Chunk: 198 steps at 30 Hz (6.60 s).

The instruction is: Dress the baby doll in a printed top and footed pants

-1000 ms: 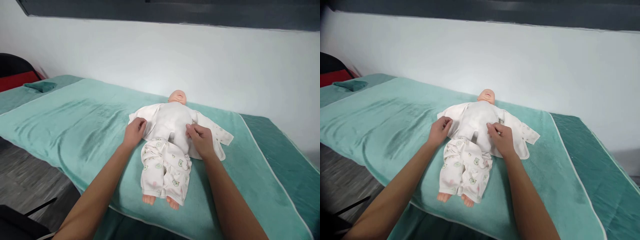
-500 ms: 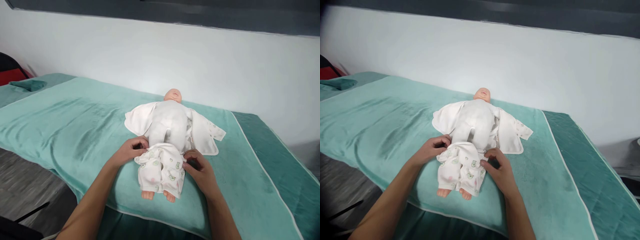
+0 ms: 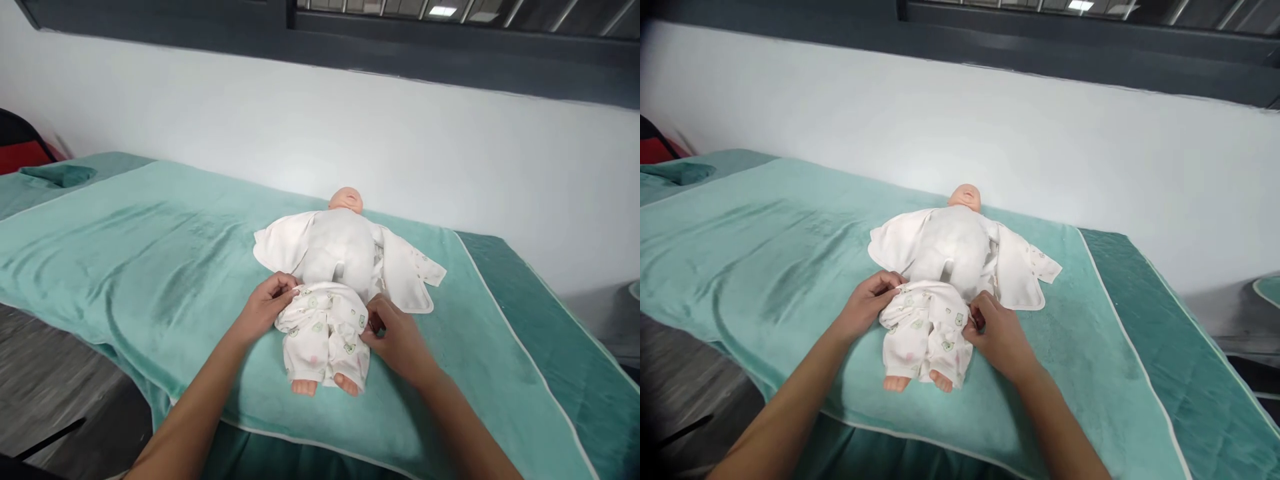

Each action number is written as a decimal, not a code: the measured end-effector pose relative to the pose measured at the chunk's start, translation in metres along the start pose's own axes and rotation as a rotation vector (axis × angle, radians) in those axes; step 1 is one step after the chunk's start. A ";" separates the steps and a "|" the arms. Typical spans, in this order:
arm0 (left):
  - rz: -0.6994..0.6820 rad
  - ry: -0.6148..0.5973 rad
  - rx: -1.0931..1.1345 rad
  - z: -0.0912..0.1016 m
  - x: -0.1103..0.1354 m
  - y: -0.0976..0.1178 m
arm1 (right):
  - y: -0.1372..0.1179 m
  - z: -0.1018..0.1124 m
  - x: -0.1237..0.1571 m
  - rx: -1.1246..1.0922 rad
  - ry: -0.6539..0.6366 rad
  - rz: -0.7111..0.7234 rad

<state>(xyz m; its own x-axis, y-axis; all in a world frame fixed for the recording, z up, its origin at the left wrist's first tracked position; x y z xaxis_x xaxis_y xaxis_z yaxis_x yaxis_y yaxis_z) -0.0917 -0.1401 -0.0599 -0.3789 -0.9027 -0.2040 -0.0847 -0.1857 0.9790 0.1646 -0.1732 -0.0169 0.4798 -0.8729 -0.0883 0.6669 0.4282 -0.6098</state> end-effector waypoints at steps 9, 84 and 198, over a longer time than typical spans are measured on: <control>0.087 -0.164 0.176 -0.014 -0.001 -0.001 | -0.018 -0.002 -0.001 -0.126 0.037 0.044; 0.232 0.007 -0.197 0.013 -0.084 -0.009 | 0.080 0.020 -0.080 -0.265 0.125 -0.214; 0.113 -0.046 0.078 0.002 -0.109 -0.003 | 0.072 0.004 -0.108 -1.068 0.076 -0.035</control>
<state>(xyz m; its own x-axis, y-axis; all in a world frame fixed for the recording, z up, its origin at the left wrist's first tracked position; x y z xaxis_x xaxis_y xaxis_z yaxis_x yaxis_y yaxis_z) -0.0525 -0.0404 -0.0406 -0.4317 -0.8970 -0.0944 -0.1098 -0.0516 0.9926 0.1632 -0.0472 -0.0476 0.4092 -0.9086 -0.0839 -0.1822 0.0088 -0.9832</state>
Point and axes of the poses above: each hand's wrist, its own x-axis away from the middle knuckle, its own z-axis out of the back of the hand, y = z × x, the point moved 6 cm from there along -x, towards the middle knuckle, and after that the axes turned 13 degrees about -y, right-handed, at the moved point
